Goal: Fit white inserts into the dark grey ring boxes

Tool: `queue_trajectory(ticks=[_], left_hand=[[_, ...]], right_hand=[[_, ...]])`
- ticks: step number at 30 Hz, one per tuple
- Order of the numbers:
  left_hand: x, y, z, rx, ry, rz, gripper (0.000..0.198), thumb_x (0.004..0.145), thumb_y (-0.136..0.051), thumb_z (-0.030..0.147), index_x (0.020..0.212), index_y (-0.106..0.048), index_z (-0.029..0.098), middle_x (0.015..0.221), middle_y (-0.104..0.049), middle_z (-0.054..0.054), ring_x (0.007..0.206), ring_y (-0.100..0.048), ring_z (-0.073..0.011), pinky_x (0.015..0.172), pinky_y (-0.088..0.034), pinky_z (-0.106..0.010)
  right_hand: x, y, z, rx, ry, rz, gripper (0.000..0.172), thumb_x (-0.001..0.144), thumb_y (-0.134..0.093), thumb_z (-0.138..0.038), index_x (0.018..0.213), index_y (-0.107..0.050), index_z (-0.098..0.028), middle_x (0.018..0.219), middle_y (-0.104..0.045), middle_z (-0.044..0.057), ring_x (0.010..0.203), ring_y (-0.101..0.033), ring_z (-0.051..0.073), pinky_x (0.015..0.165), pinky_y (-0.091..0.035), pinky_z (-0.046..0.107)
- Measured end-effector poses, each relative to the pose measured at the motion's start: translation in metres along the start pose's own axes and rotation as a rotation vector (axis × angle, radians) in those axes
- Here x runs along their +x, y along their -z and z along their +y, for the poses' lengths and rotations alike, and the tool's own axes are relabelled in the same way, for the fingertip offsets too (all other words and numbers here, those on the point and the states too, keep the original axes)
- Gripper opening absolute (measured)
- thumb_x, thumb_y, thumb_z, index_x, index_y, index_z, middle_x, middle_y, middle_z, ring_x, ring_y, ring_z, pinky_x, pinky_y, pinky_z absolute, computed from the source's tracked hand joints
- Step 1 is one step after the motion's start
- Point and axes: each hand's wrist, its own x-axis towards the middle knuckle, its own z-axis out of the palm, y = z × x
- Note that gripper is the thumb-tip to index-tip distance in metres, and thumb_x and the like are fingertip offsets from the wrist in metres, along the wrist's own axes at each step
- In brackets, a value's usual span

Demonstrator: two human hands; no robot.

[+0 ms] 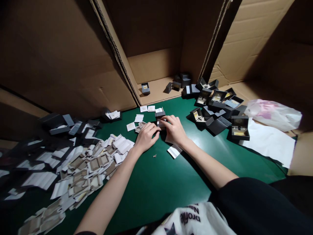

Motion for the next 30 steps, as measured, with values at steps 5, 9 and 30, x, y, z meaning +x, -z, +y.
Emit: queue_trajectory(ticks=[5,9,30], left_hand=[[-0.0005,-0.0005,-0.0003,0.005,-0.001,-0.007,0.013,0.089,-0.048,0.016,0.093,-0.061,0.018,0.087,-0.059,-0.005,0.088,-0.052,-0.0201,0.079,-0.045,-0.035],[-0.0004,-0.0007,-0.0001,0.010,-0.003,-0.007,0.012,0.089,-0.048,0.016,0.092,-0.060,0.017,0.088,-0.059,-0.005,0.089,-0.052,-0.0200,0.079,-0.045,-0.034],[-0.0001,0.0009,0.0004,-0.007,0.006,-0.009,0.012,0.088,-0.049,0.016,0.091,-0.061,0.018,0.088,-0.060,-0.005,0.088,-0.053,-0.0201,0.078,-0.046,-0.035]], right_hand=[[0.0005,-0.0012,-0.0011,0.076,0.012,0.006,0.037,0.079,-0.052,-0.008,0.114,-0.057,-0.018,0.115,-0.058,0.013,0.095,-0.052,0.026,0.073,-0.041,0.039],[0.0010,-0.0035,-0.0004,0.110,0.005,0.026,0.033,0.083,-0.049,-0.009,0.113,-0.057,-0.020,0.111,-0.059,0.012,0.097,-0.053,0.025,0.075,-0.045,0.040],[-0.0003,-0.0018,-0.0004,0.189,-0.008,0.093,0.028,0.091,-0.040,-0.011,0.103,-0.064,-0.021,0.105,-0.066,0.010,0.093,-0.060,0.022,0.076,-0.049,0.040]])
